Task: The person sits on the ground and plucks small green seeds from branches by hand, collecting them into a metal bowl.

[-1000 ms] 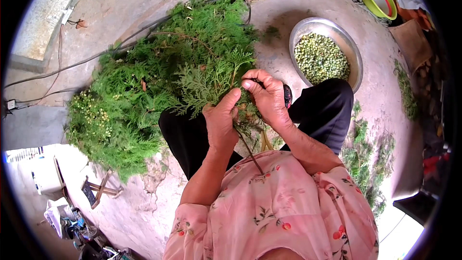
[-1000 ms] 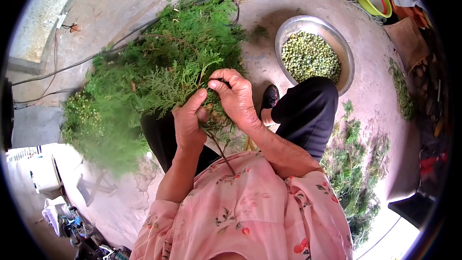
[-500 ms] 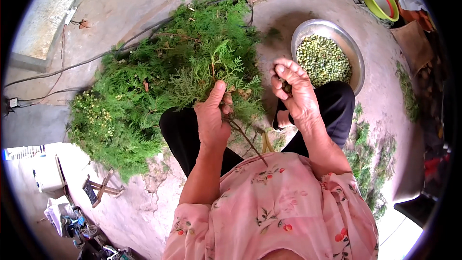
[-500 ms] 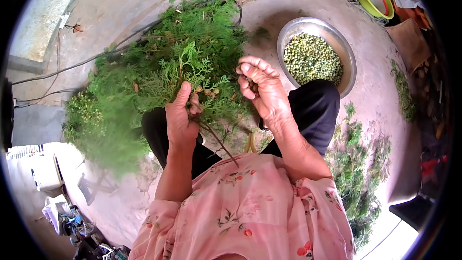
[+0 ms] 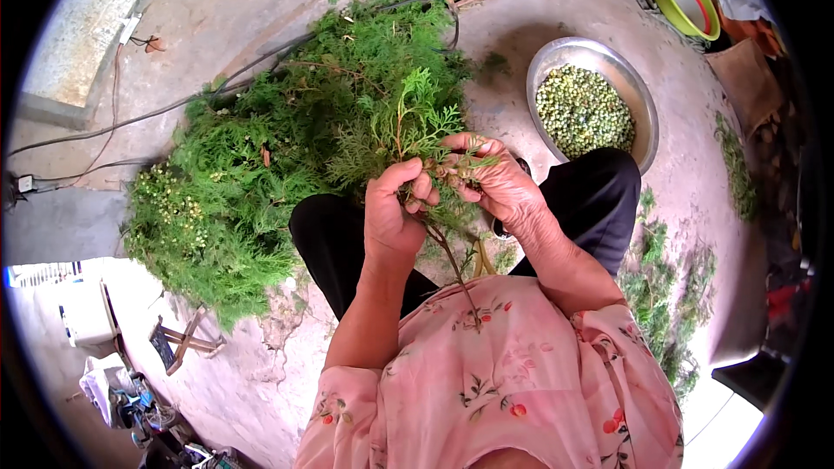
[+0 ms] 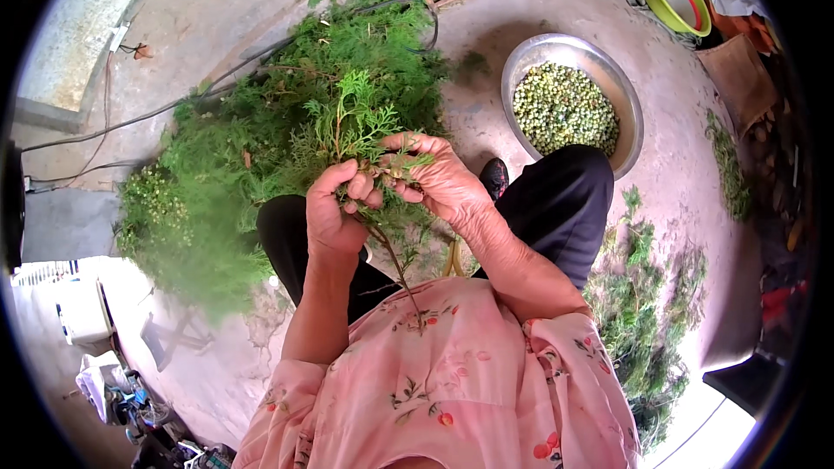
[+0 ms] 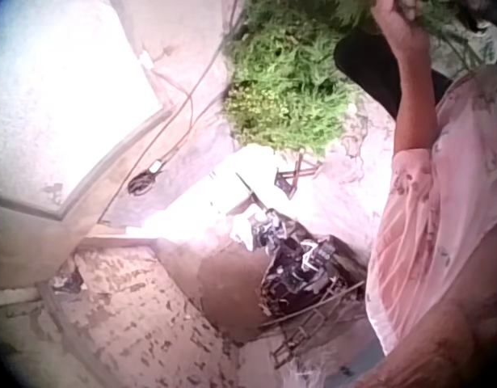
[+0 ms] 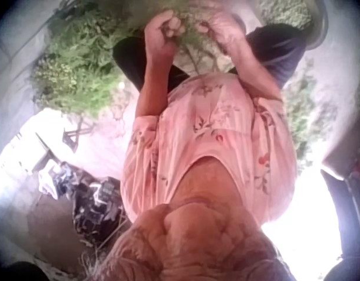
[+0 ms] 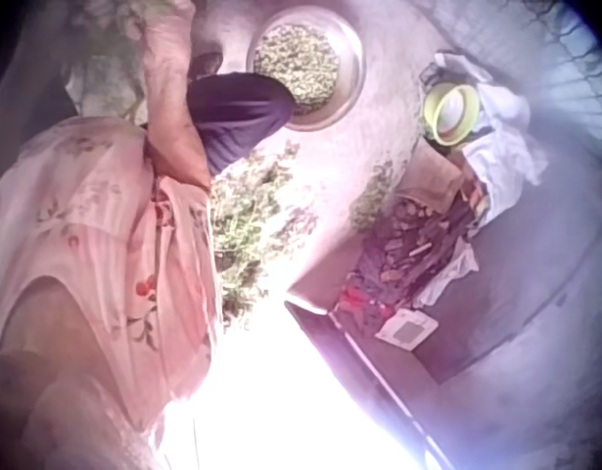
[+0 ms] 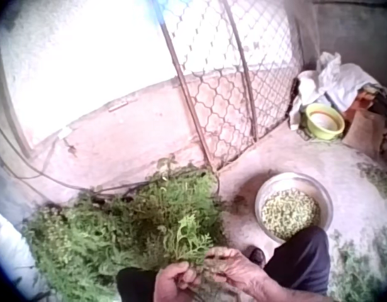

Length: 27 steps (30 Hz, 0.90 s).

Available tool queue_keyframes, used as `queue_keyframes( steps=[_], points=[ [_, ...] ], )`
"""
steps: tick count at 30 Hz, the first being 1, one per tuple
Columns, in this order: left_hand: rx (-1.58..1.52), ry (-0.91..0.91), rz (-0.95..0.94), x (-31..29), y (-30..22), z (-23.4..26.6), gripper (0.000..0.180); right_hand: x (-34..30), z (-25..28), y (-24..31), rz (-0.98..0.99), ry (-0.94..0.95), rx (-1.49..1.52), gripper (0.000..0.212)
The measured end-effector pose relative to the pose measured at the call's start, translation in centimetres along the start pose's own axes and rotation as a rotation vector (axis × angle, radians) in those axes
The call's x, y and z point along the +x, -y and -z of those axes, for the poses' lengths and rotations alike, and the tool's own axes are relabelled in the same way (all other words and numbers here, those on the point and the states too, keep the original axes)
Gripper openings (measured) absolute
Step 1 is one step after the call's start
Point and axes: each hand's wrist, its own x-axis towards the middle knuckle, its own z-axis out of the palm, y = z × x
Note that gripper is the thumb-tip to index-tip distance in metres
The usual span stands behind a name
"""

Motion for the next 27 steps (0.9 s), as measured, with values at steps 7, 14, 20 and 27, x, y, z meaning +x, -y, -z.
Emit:
queue_keyframes(
  steps=[7,14,20,27],
  points=[
    [-0.004,-0.061,-0.008,0.4,0.4,0.6,0.010,0.4,-0.1,-0.1,0.063,0.130,-0.127,0.016],
    [0.117,-0.198,-0.055,0.2,0.5,-0.3,0.007,0.5,0.0,-0.5,0.184,0.108,-0.310,0.009],
    [0.181,-0.134,-0.123,0.7,0.9,0.4,0.008,0.4,-0.3,-1.1,0.053,-0.110,0.006,0.007],
    [0.046,-0.214,-0.116,0.7,1.5,-0.9,0.006,0.5,0.9,-1.1,0.025,-0.179,0.127,0.011]
  ],
)
